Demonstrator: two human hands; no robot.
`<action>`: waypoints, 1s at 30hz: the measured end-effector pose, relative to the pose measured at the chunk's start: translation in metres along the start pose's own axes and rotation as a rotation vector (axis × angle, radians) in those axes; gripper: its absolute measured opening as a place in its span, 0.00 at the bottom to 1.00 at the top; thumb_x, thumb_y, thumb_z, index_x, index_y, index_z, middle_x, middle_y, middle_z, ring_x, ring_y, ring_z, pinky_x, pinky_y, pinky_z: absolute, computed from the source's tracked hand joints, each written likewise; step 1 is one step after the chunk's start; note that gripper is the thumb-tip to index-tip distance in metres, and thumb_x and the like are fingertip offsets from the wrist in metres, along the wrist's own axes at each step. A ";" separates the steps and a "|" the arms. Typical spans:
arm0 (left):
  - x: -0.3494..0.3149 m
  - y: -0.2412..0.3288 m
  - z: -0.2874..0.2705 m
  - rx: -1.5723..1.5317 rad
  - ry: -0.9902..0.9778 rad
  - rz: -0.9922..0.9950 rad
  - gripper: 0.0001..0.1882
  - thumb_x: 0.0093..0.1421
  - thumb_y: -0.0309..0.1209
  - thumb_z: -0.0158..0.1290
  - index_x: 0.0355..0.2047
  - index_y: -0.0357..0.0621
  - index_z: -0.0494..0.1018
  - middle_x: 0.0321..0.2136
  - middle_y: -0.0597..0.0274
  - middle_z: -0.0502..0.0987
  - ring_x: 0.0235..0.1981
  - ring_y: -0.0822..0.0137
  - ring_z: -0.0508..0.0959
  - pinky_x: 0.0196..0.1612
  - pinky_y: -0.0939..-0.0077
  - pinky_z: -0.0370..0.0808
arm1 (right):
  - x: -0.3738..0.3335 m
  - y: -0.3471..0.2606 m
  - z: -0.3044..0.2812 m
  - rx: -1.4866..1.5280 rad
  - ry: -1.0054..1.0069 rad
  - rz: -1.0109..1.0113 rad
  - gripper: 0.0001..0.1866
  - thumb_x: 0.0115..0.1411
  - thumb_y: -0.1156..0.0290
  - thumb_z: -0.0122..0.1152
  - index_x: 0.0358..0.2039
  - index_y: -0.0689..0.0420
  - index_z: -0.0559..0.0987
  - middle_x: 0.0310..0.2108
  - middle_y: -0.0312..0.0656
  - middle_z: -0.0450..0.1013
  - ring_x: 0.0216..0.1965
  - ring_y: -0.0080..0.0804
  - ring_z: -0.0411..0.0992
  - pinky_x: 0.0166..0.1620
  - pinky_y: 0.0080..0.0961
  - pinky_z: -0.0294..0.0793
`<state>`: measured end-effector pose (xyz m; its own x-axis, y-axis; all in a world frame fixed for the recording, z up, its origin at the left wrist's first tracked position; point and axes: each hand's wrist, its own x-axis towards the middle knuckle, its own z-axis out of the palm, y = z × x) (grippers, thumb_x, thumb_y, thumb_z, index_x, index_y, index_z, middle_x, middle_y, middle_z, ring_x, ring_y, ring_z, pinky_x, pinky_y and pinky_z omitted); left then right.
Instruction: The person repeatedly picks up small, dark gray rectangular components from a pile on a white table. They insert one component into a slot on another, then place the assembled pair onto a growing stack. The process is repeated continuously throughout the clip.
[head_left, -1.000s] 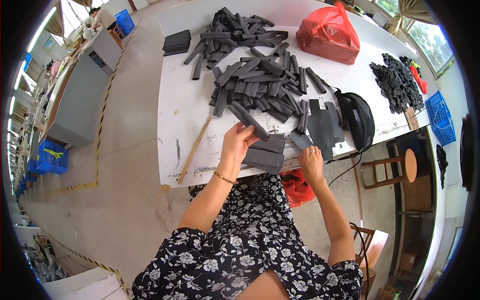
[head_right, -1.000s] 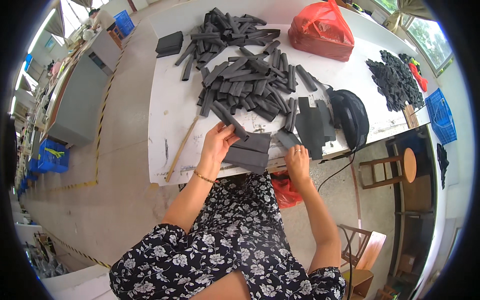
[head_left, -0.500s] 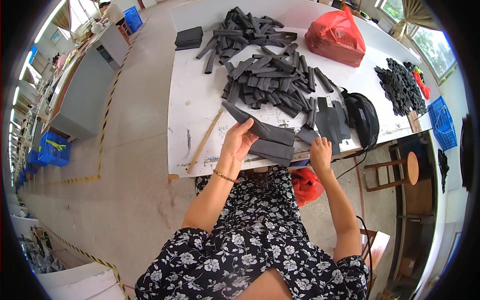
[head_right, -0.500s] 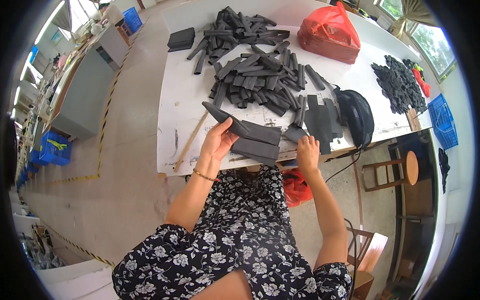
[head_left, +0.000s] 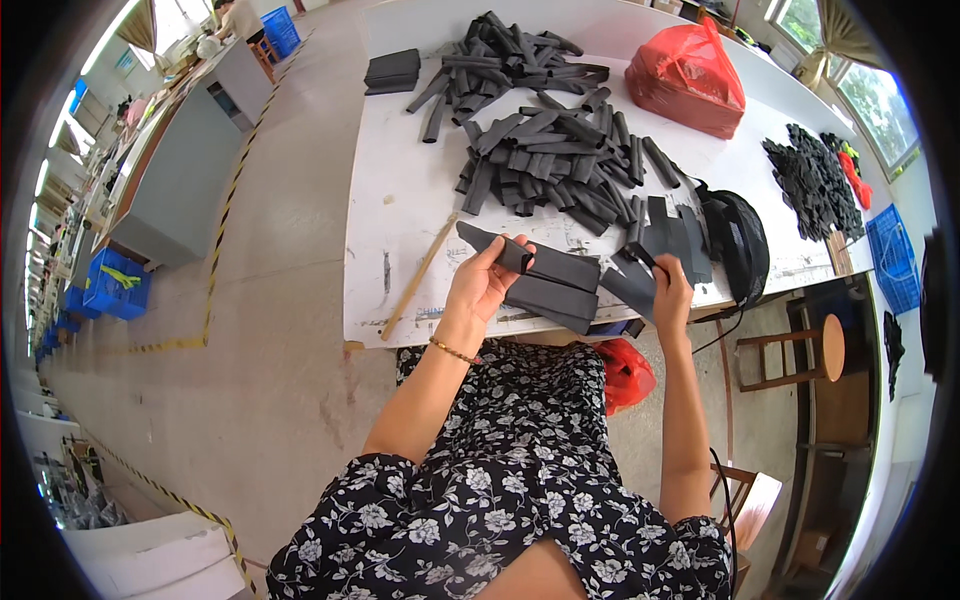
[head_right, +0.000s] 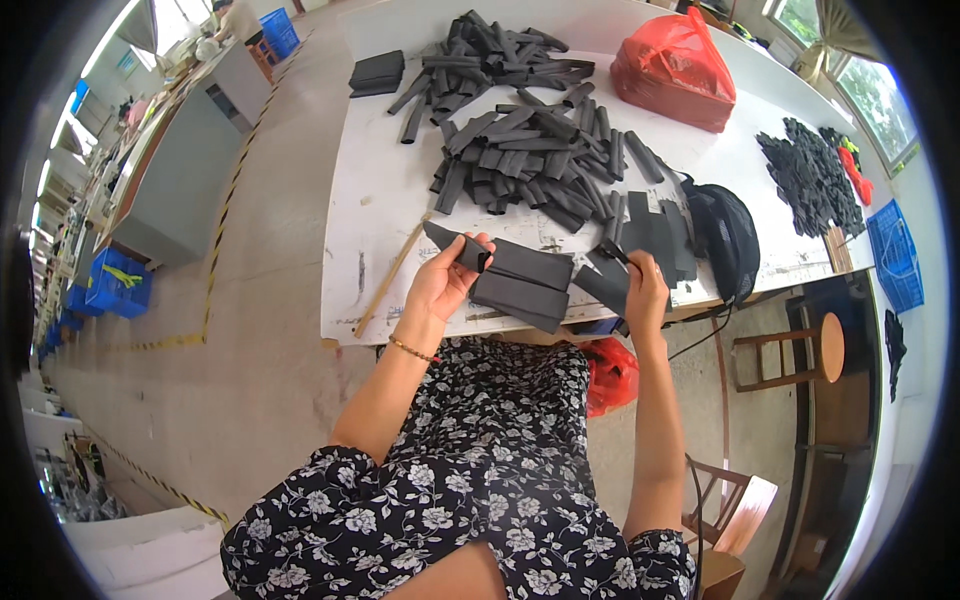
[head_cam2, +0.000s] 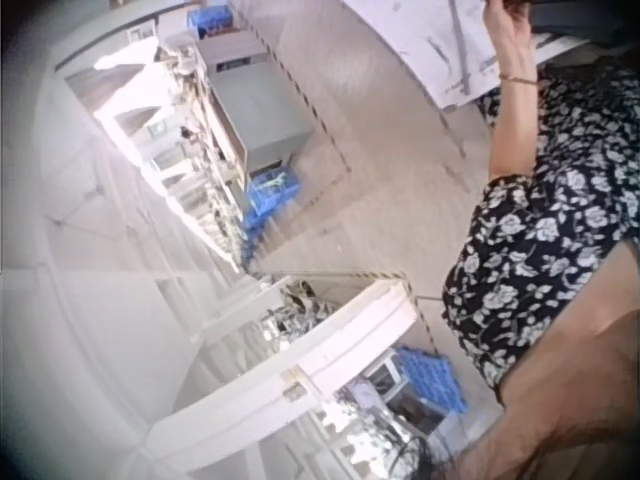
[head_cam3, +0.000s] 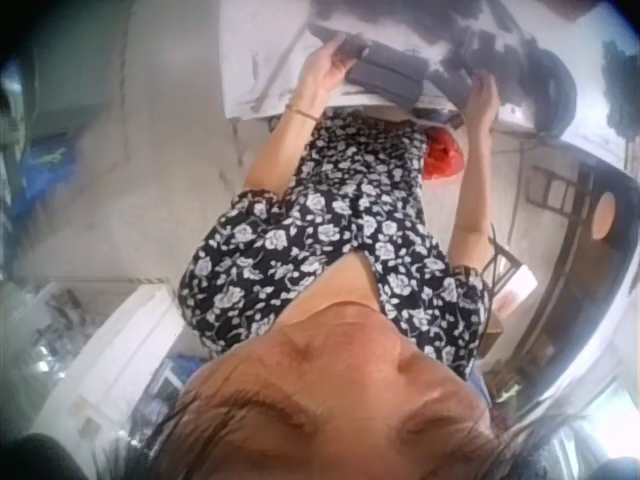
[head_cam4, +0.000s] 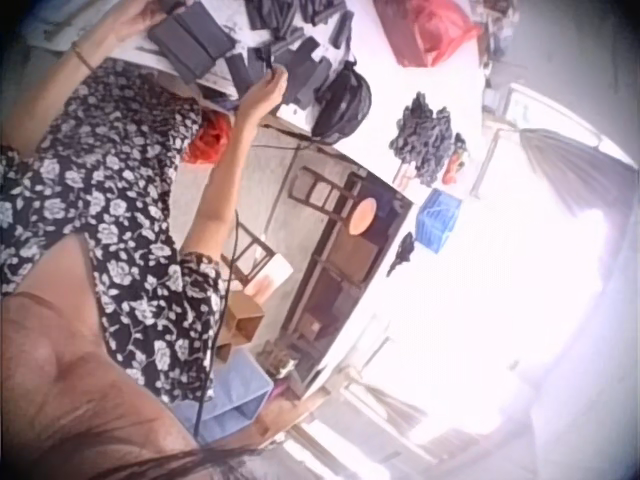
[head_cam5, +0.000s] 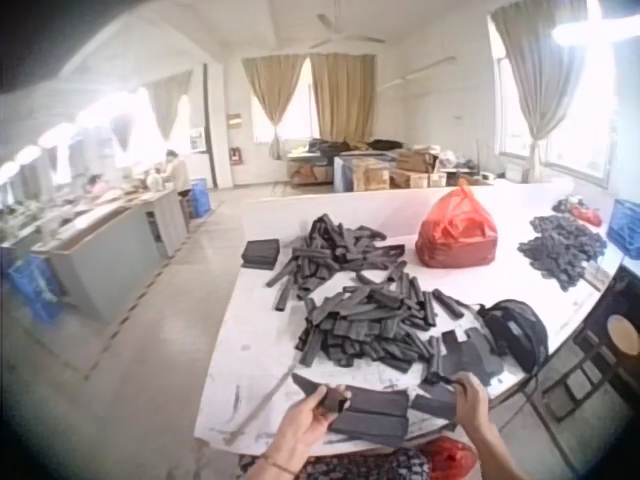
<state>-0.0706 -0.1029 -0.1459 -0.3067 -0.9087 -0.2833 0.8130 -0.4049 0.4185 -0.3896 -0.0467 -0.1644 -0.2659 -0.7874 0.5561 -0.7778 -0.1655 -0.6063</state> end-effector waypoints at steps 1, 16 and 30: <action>0.001 -0.001 -0.001 0.001 -0.003 0.002 0.12 0.67 0.28 0.49 0.43 0.28 0.70 0.44 0.43 0.77 0.45 0.52 0.80 0.45 0.65 0.84 | 0.005 -0.011 0.001 0.098 -0.004 0.144 0.11 0.59 0.81 0.59 0.42 0.59 0.73 0.33 0.48 0.76 0.35 0.40 0.75 0.41 0.28 0.73; -0.015 -0.003 0.020 0.104 0.029 0.025 0.13 0.68 0.29 0.48 0.42 0.27 0.71 0.40 0.46 0.79 0.39 0.60 0.82 0.43 0.71 0.84 | -0.034 -0.155 -0.020 0.358 -0.391 -0.076 0.22 0.52 0.77 0.69 0.48 0.58 0.75 0.36 0.47 0.73 0.38 0.44 0.70 0.43 0.36 0.69; -0.022 -0.010 0.031 0.210 0.004 -0.093 0.13 0.66 0.30 0.52 0.48 0.37 0.70 0.45 0.51 0.78 0.45 0.58 0.81 0.48 0.66 0.81 | -0.006 -0.154 -0.018 -0.096 -0.242 -0.455 0.18 0.49 0.76 0.67 0.43 0.54 0.82 0.33 0.35 0.74 0.35 0.34 0.69 0.41 0.32 0.65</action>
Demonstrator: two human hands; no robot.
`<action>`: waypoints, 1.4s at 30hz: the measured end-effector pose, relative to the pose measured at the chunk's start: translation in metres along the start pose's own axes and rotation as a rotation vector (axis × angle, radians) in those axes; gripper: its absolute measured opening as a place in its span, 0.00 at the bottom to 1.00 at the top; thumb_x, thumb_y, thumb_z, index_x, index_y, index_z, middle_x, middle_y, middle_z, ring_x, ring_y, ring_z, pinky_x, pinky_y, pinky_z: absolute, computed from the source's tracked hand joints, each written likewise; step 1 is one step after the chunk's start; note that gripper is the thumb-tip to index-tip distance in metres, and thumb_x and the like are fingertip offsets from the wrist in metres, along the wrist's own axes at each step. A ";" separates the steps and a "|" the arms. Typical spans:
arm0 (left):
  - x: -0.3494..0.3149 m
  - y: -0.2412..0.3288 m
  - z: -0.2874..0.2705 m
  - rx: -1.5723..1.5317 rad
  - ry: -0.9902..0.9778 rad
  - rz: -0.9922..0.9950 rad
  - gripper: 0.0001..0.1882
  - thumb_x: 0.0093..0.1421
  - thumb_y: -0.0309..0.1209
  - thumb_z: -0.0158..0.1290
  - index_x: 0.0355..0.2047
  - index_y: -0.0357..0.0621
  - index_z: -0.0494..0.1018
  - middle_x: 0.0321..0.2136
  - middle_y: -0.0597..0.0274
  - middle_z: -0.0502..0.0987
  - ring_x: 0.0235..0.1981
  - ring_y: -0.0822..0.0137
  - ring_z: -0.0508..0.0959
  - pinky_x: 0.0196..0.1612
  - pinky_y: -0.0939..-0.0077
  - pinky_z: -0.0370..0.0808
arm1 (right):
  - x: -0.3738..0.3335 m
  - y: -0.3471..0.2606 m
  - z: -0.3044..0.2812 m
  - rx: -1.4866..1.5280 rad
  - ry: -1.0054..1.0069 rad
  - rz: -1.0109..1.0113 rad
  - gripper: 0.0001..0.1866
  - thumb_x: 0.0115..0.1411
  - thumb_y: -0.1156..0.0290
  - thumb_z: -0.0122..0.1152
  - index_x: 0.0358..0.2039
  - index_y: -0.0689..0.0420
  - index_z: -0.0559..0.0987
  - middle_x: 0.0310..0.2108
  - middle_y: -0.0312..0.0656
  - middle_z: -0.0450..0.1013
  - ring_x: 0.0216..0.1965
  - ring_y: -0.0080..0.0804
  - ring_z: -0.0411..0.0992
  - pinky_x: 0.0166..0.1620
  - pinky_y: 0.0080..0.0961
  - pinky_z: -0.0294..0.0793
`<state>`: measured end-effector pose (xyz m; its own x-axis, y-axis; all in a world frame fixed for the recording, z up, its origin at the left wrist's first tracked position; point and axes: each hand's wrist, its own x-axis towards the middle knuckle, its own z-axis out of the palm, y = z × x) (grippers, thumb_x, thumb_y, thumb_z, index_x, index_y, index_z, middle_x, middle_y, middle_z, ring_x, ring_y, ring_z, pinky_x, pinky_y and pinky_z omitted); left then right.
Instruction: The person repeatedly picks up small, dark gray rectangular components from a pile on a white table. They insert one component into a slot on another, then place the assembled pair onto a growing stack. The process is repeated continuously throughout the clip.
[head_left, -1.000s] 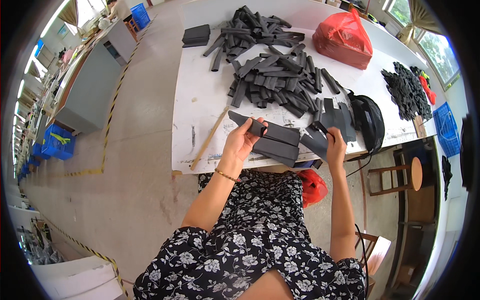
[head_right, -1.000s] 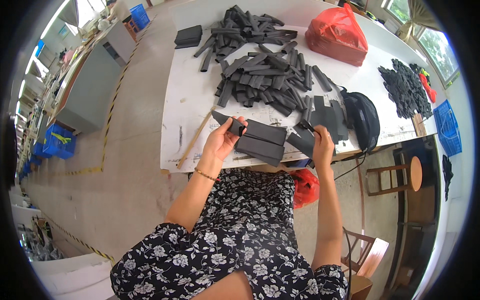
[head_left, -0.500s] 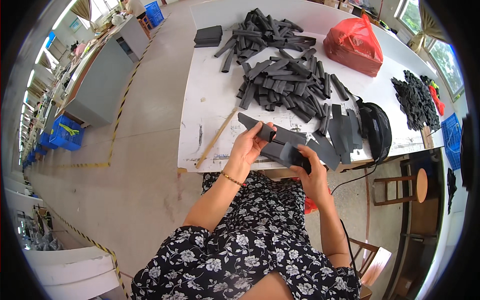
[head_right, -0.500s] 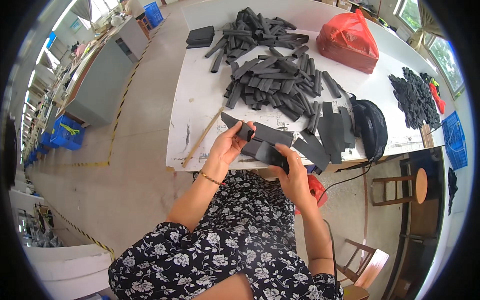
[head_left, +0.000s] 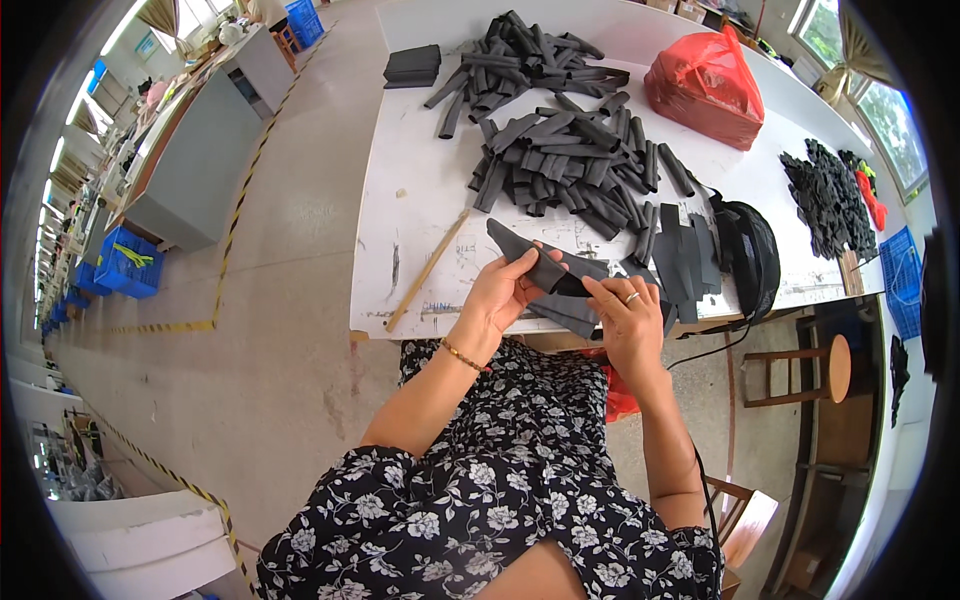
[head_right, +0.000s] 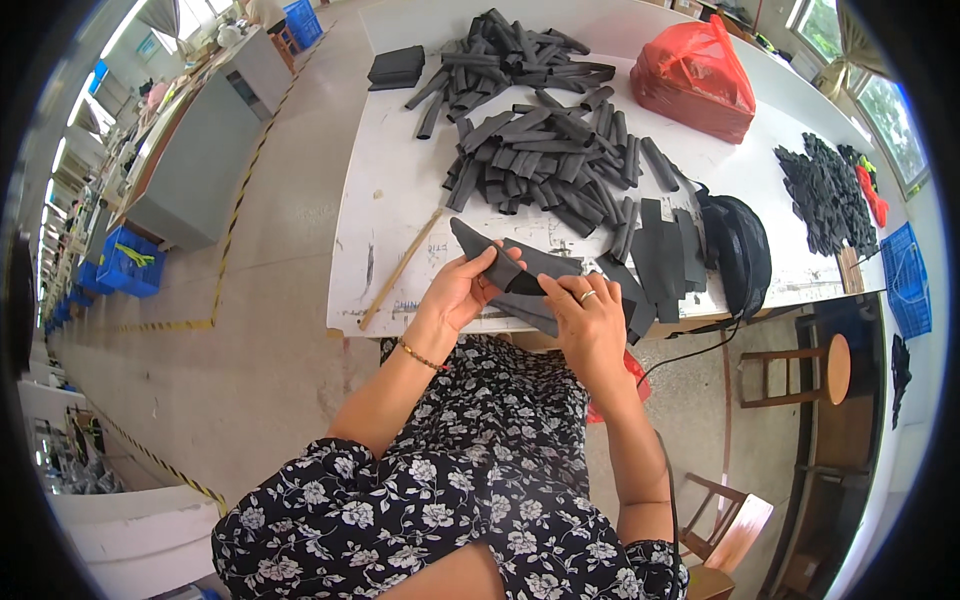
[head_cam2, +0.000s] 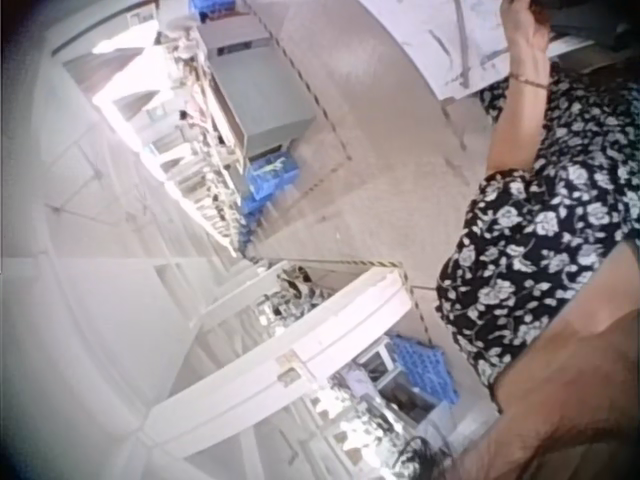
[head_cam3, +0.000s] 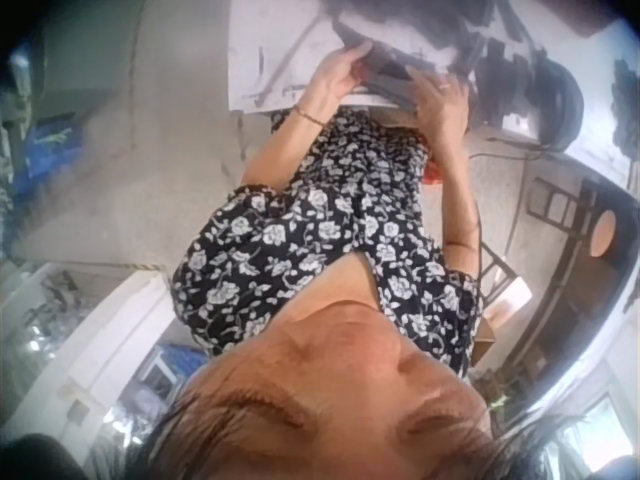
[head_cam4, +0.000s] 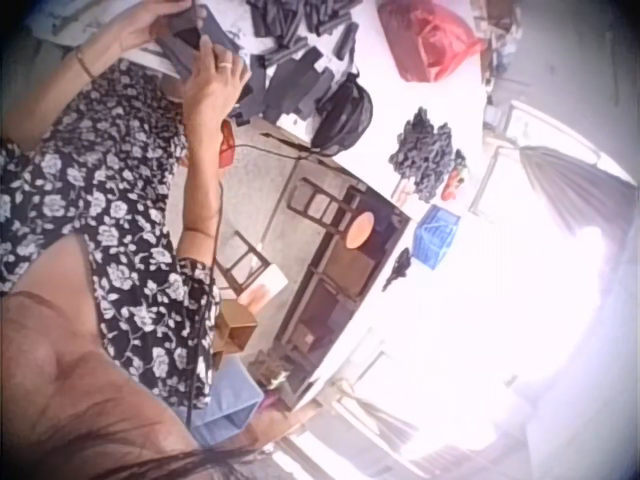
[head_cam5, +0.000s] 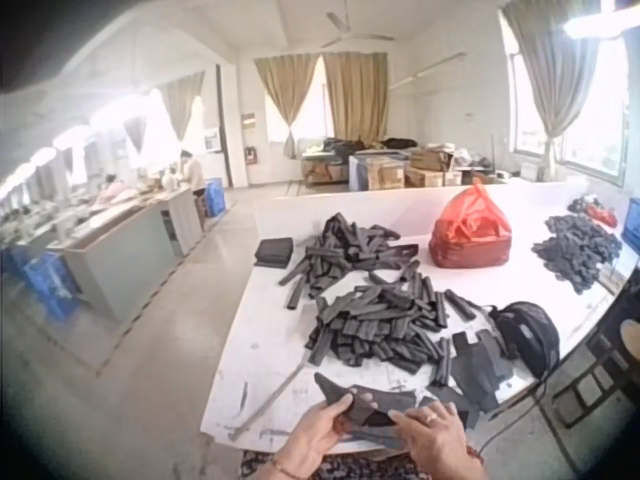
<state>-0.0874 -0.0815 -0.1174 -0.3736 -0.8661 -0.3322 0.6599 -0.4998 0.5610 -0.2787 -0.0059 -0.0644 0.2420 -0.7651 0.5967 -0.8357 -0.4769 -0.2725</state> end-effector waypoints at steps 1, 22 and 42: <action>0.000 0.000 0.000 0.004 0.001 -0.005 0.13 0.66 0.30 0.52 0.48 0.37 0.70 0.45 0.51 0.78 0.45 0.58 0.80 0.48 0.66 0.80 | 0.000 0.000 0.000 -0.027 0.004 -0.020 0.18 0.49 0.76 0.67 0.43 0.54 0.82 0.33 0.35 0.74 0.35 0.33 0.69 0.41 0.32 0.65; -0.018 -0.019 0.022 -0.024 -0.239 0.346 0.11 0.68 0.36 0.49 0.41 0.39 0.71 0.31 0.52 0.81 0.50 0.51 0.77 0.57 0.58 0.72 | -0.017 -0.032 0.036 0.329 -0.081 0.154 0.21 0.47 0.83 0.64 0.41 0.61 0.67 0.39 0.53 0.70 0.42 0.56 0.70 0.45 0.45 0.69; -0.020 -0.008 0.011 -0.196 -0.091 0.266 0.18 0.69 0.40 0.48 0.49 0.37 0.71 0.44 0.50 0.79 0.47 0.58 0.77 0.52 0.65 0.75 | -0.004 -0.018 0.050 0.340 -0.204 0.036 0.13 0.54 0.80 0.64 0.38 0.62 0.71 0.36 0.52 0.71 0.33 0.53 0.73 0.34 0.42 0.73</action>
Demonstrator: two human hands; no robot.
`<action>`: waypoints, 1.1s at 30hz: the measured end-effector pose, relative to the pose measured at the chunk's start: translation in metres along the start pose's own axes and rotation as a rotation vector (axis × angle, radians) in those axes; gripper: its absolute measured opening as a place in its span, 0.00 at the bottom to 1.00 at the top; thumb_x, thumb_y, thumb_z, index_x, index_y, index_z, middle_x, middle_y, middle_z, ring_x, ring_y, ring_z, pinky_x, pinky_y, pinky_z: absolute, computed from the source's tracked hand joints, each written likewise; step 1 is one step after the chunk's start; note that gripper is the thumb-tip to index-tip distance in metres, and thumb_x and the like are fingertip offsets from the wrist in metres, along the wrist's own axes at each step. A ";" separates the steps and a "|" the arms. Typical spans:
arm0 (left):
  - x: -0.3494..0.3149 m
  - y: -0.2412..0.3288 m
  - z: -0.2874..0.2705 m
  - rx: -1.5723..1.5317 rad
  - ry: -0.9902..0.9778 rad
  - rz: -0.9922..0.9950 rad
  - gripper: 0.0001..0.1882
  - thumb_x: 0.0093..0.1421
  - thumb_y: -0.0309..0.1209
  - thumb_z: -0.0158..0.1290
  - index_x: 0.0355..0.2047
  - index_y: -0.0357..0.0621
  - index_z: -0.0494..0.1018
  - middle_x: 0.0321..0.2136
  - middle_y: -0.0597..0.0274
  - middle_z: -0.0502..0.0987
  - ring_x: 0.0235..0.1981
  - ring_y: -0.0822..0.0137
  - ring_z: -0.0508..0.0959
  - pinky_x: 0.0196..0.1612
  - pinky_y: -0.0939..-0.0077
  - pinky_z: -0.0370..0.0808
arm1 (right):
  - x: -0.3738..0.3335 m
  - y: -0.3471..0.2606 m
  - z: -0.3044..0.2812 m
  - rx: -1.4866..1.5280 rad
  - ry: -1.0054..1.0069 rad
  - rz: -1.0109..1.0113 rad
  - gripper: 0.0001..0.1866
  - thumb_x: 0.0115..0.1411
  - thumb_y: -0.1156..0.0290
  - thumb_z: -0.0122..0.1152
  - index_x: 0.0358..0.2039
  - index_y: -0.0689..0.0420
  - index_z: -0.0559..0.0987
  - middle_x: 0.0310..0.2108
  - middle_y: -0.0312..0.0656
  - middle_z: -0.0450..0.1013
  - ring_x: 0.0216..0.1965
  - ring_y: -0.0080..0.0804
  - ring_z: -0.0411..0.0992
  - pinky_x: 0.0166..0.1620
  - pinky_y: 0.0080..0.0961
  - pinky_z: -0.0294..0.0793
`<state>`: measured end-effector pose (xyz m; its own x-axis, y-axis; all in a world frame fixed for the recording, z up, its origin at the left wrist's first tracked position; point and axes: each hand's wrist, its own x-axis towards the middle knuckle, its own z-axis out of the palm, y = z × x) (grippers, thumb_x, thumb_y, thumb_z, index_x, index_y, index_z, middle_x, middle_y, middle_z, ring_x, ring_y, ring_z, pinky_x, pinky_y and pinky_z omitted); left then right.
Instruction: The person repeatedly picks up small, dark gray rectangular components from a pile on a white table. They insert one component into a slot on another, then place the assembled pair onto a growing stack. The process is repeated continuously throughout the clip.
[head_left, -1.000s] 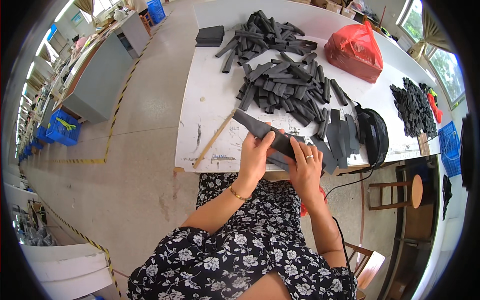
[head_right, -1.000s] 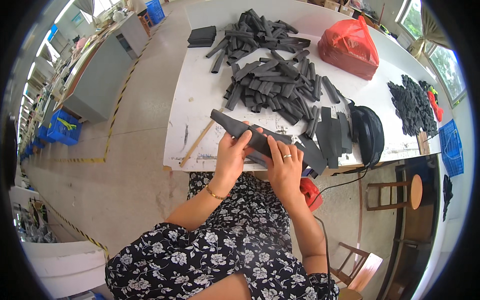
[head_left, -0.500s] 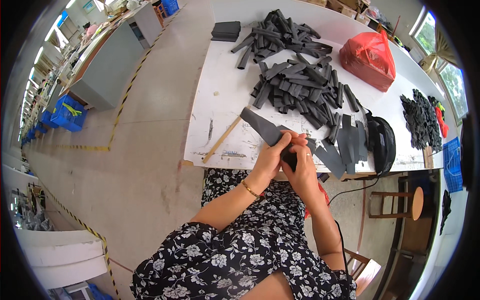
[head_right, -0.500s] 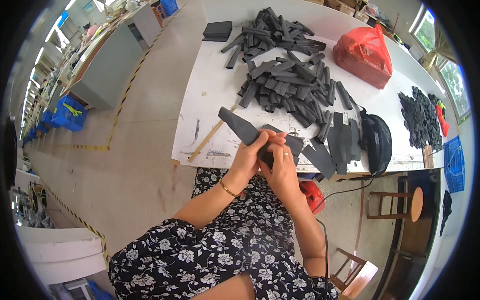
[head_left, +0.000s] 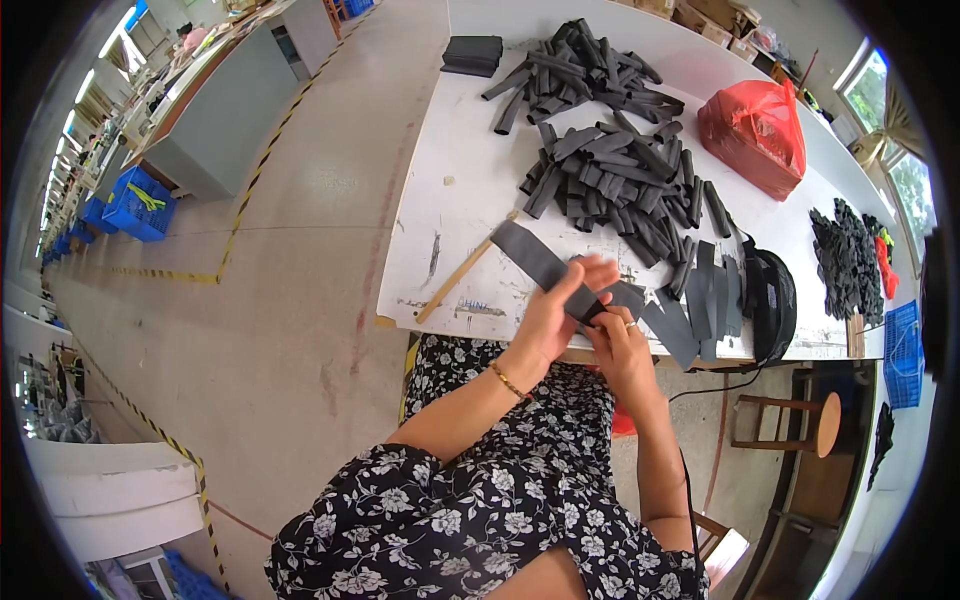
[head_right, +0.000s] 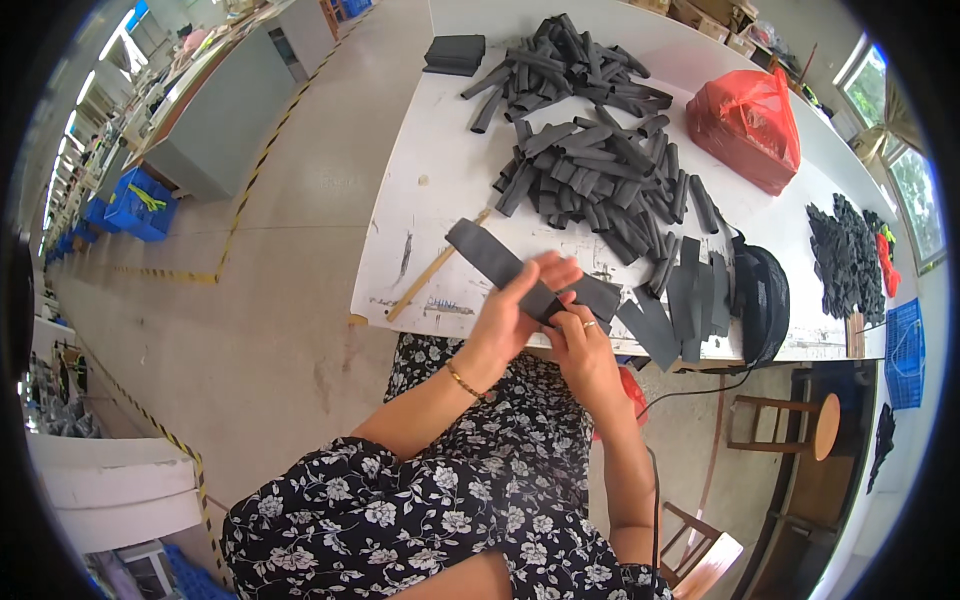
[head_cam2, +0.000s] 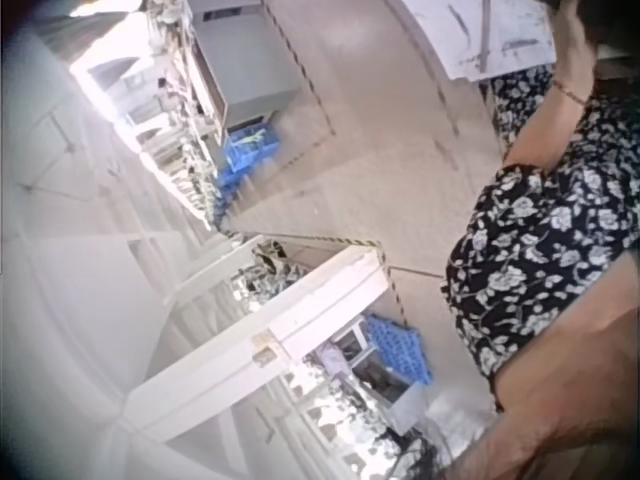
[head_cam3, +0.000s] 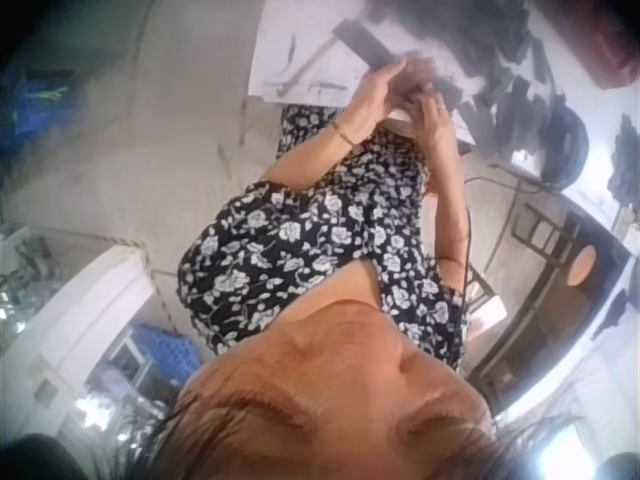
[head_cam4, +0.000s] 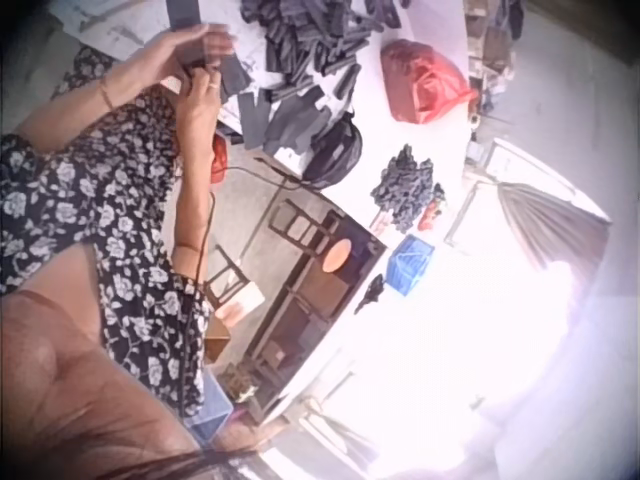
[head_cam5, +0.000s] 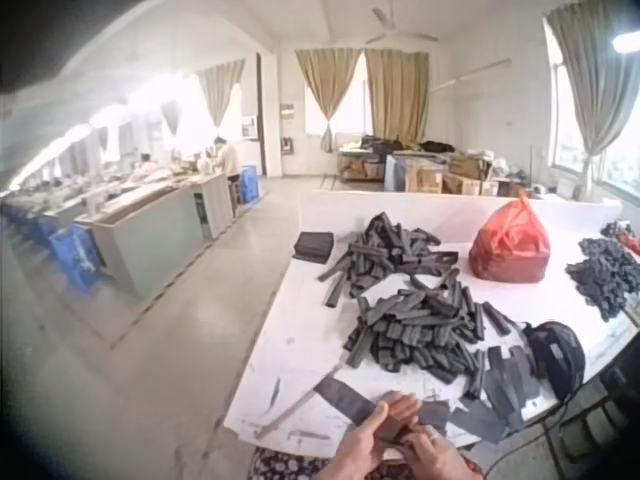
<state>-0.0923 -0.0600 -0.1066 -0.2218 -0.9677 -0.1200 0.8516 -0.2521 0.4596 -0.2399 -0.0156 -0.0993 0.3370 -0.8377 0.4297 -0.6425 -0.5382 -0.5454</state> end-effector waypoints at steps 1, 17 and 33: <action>0.002 0.009 0.004 -0.043 0.039 0.076 0.19 0.69 0.40 0.48 0.49 0.37 0.71 0.42 0.51 0.79 0.47 0.58 0.77 0.52 0.65 0.75 | 0.001 0.005 -0.003 -0.012 0.008 -0.043 0.12 0.54 0.81 0.64 0.38 0.62 0.71 0.36 0.52 0.71 0.33 0.52 0.73 0.34 0.41 0.74; 0.001 0.004 0.003 -0.035 0.053 0.206 0.18 0.69 0.40 0.48 0.51 0.40 0.69 0.32 0.67 0.78 0.39 0.67 0.80 0.47 0.70 0.75 | 0.020 0.004 -0.007 0.078 0.079 -0.087 0.08 0.56 0.86 0.58 0.34 0.62 0.72 0.35 0.48 0.71 0.30 0.46 0.71 0.32 0.32 0.71; 0.011 0.003 -0.003 -0.033 -0.004 0.249 0.20 0.71 0.39 0.43 0.54 0.36 0.67 0.40 0.55 0.78 0.46 0.59 0.78 0.54 0.63 0.73 | 0.011 0.000 0.034 0.828 0.279 0.538 0.08 0.59 0.79 0.63 0.36 0.61 0.72 0.35 0.34 0.71 0.35 0.20 0.68 0.42 0.20 0.69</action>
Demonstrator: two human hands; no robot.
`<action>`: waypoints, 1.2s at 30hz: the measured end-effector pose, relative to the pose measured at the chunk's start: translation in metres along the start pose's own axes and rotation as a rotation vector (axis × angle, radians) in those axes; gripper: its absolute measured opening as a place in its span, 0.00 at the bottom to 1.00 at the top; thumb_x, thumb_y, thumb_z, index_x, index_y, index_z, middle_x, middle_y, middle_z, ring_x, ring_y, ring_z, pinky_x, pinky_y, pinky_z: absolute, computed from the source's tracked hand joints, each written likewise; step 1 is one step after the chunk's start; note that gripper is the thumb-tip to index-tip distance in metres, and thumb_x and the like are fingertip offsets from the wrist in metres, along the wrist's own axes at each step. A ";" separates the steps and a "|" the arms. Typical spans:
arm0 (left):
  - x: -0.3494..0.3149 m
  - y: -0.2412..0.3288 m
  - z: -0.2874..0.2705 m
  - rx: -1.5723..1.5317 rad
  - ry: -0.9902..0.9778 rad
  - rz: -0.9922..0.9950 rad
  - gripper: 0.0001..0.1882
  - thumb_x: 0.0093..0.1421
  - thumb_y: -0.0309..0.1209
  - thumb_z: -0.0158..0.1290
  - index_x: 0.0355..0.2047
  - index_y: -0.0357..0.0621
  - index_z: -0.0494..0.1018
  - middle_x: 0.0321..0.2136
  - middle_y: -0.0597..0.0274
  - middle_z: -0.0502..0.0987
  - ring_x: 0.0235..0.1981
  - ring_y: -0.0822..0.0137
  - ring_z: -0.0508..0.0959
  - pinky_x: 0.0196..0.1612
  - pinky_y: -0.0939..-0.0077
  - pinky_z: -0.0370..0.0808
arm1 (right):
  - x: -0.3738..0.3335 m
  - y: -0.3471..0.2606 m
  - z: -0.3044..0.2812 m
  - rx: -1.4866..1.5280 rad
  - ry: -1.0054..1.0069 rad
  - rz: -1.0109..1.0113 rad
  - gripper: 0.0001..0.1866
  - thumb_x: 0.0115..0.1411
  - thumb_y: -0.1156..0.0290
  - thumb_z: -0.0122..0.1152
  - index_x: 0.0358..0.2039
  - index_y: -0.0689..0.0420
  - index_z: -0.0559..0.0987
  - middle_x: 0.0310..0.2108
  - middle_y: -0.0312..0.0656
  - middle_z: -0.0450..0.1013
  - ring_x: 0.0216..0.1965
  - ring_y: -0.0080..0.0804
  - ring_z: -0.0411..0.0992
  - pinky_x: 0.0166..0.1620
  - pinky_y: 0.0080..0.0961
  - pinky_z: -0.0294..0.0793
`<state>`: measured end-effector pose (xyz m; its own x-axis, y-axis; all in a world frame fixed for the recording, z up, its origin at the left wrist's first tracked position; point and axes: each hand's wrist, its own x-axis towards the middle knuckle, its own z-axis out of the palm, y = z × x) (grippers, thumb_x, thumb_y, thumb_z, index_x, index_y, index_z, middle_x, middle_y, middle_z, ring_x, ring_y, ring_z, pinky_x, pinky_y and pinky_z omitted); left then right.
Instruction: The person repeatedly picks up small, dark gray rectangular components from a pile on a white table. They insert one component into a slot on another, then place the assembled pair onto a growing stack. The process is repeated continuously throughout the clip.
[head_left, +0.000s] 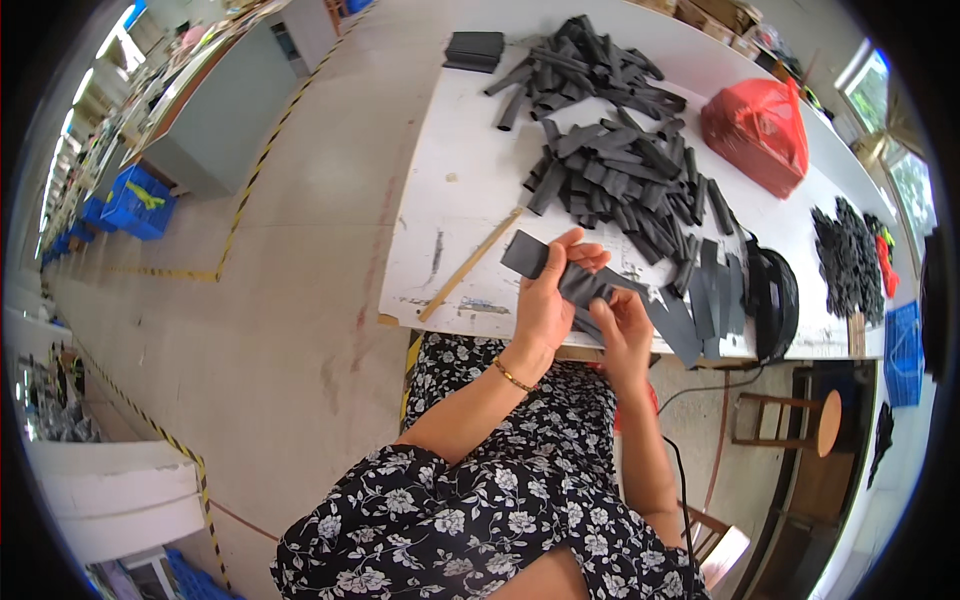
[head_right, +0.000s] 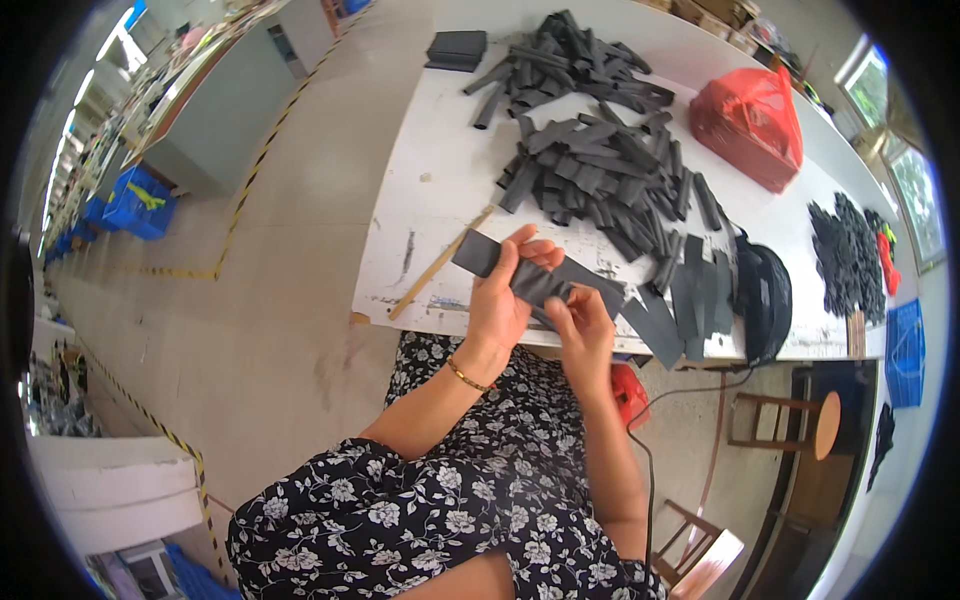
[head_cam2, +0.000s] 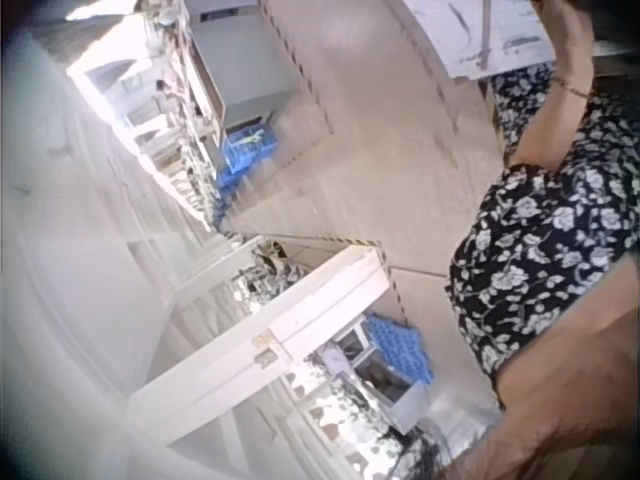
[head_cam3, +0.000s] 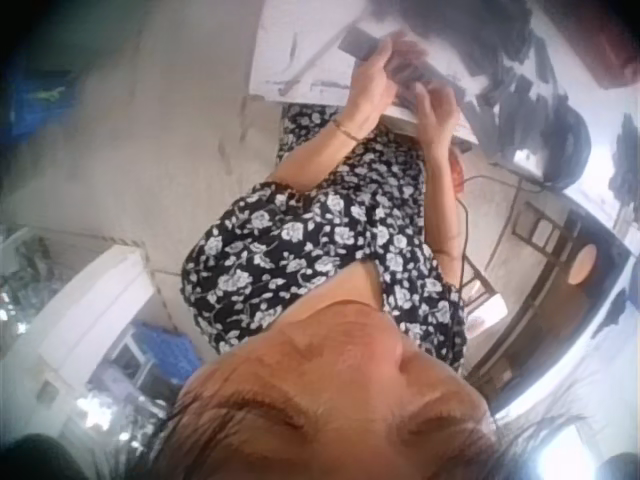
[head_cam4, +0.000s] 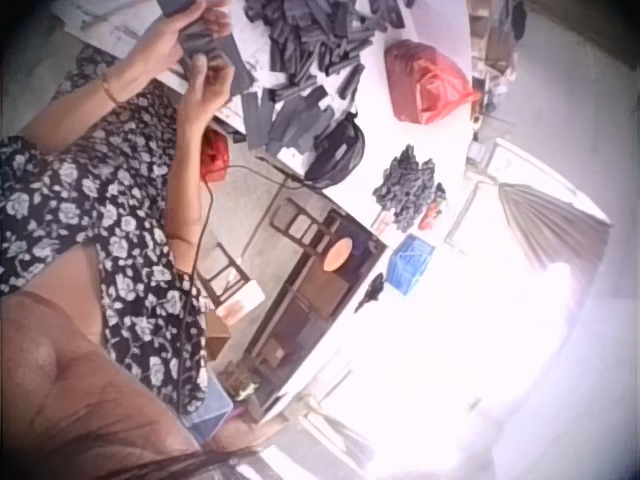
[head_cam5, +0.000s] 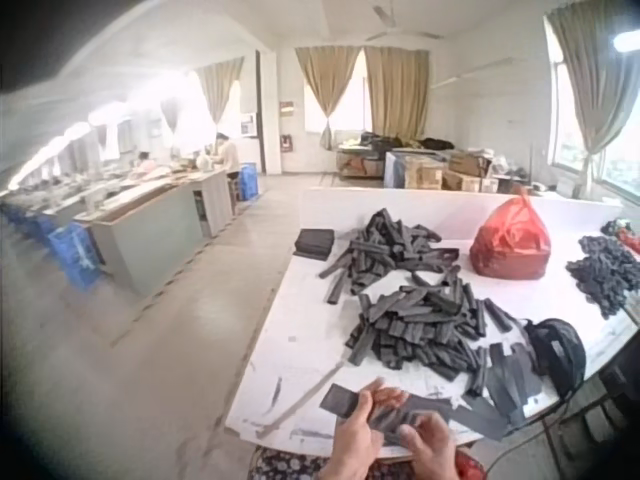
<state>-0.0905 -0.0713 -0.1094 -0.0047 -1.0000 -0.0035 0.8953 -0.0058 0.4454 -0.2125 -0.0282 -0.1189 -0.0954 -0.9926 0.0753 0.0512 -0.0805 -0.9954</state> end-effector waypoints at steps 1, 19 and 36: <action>0.002 0.000 -0.001 0.003 -0.026 0.018 0.20 0.71 0.39 0.42 0.55 0.36 0.67 0.42 0.54 0.78 0.47 0.58 0.77 0.56 0.62 0.72 | -0.001 0.007 0.003 -0.023 0.096 -0.002 0.07 0.61 0.77 0.62 0.36 0.61 0.72 0.34 0.34 0.70 0.34 0.19 0.67 0.42 0.17 0.67; -0.011 0.064 -0.037 0.190 -0.118 0.111 0.07 0.58 0.24 0.60 0.36 0.36 0.78 0.30 0.49 0.81 0.33 0.54 0.83 0.46 0.58 0.81 | -0.013 -0.053 0.002 -0.356 0.128 -0.640 0.07 0.52 0.83 0.65 0.33 0.62 0.82 0.30 0.37 0.73 0.33 0.26 0.68 0.35 0.19 0.65; -0.020 0.053 -0.026 0.245 -0.029 0.076 0.08 0.62 0.26 0.56 0.39 0.35 0.77 0.33 0.51 0.81 0.37 0.57 0.82 0.49 0.54 0.79 | -0.023 -0.048 -0.010 -0.325 0.107 -0.569 0.04 0.55 0.79 0.66 0.32 0.63 0.81 0.27 0.37 0.73 0.32 0.26 0.69 0.36 0.21 0.67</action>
<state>-0.0317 -0.0514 -0.1090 0.0427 -0.9971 0.0626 0.7592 0.0732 0.6468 -0.2228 -0.0010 -0.0736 -0.1176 -0.7877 0.6047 -0.3369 -0.5412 -0.7705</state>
